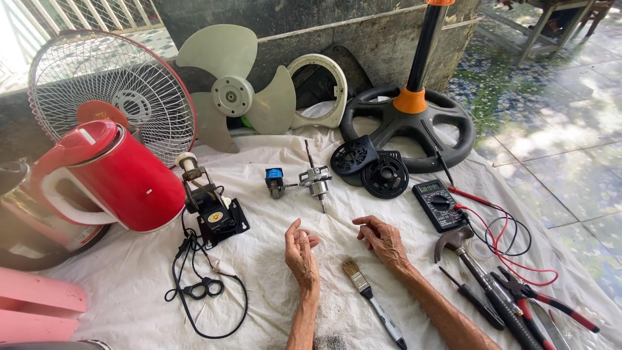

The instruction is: Cleaning a disassembled fan motor using a small brush to remove dust and debris.

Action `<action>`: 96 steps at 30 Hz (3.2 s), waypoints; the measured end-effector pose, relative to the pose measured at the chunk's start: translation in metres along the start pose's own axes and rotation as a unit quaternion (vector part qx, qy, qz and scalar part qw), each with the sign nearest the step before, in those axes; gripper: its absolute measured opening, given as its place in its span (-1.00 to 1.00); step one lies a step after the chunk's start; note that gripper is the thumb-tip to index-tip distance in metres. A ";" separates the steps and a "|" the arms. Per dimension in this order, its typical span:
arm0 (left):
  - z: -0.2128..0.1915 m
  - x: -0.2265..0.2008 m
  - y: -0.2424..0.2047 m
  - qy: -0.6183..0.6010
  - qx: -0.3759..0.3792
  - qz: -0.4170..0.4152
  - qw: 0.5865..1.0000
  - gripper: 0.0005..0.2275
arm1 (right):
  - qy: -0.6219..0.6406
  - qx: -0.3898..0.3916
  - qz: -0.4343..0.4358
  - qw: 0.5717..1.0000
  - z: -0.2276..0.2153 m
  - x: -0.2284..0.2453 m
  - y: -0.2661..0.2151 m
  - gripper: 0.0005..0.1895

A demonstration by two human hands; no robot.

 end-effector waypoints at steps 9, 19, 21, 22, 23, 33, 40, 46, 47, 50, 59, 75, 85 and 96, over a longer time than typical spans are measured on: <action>0.000 0.002 0.002 0.004 -0.002 -0.019 1.000 -0.67 | -0.044 0.005 0.025 0.999 0.001 -0.002 0.004 -0.72; 0.000 0.008 0.004 0.002 -0.002 -0.009 1.000 -0.67 | -0.009 0.018 -0.027 0.999 0.060 0.017 0.065 -0.73; -0.002 0.007 0.004 0.008 -0.003 -0.014 1.000 -0.65 | -0.012 -0.008 0.021 1.000 0.073 0.009 0.077 -0.65; -0.001 0.008 0.004 0.009 -0.005 -0.013 1.000 -0.65 | -0.011 -0.007 0.021 1.000 0.074 0.010 0.080 -0.65; -0.001 0.009 0.004 0.008 -0.006 -0.014 1.000 -0.64 | -0.020 -0.002 0.030 0.999 0.075 0.010 0.083 -0.65; 0.000 0.007 0.003 0.019 -0.010 -0.031 0.999 -0.66 | -0.107 0.012 0.078 0.991 0.088 -0.010 0.108 -0.65; -0.001 0.006 0.003 0.018 -0.012 -0.036 0.999 -0.68 | -0.177 -0.002 0.101 0.979 0.094 -0.015 0.108 -0.64; 0.000 0.001 0.001 0.027 -0.010 -0.045 0.999 -0.67 | -0.189 0.019 0.099 0.977 0.090 -0.012 0.108 -0.62; 0.000 0.002 0.001 0.026 -0.011 -0.050 0.998 -0.68 | -0.141 0.023 0.100 0.985 0.087 -0.011 0.108 -0.65; -0.001 0.003 0.003 0.016 -0.014 -0.047 0.999 -0.70 | -0.004 0.023 0.111 0.994 0.079 -0.011 0.106 -0.73; 0.001 -0.002 0.002 -0.035 -0.021 -0.067 0.997 -0.71 | 0.192 0.134 0.099 0.967 0.034 -0.013 0.056 -0.84; 0.018 0.015 0.005 -0.145 0.208 -0.092 0.963 -0.63 | -0.065 0.287 -0.021 0.956 -0.011 0.007 -0.012 -0.86; 0.018 -0.002 -0.003 -0.033 0.221 -0.039 0.974 -0.70 | -0.123 0.188 -0.049 0.973 -0.025 -0.005 -0.010 -0.80; 0.017 0.007 0.001 -0.026 0.211 -0.026 0.977 -0.74 | -0.214 0.308 0.013 0.927 -0.025 0.019 -0.112 -0.51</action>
Point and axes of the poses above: each hand's wrist, its own y-axis towards the middle knuckle, its own z-axis out of the palm, x = y × z, the point moved 3 cm from there along y, towards the middle knuckle, and after that the axes turned 11 degrees about -z, right-handed, at the moved point
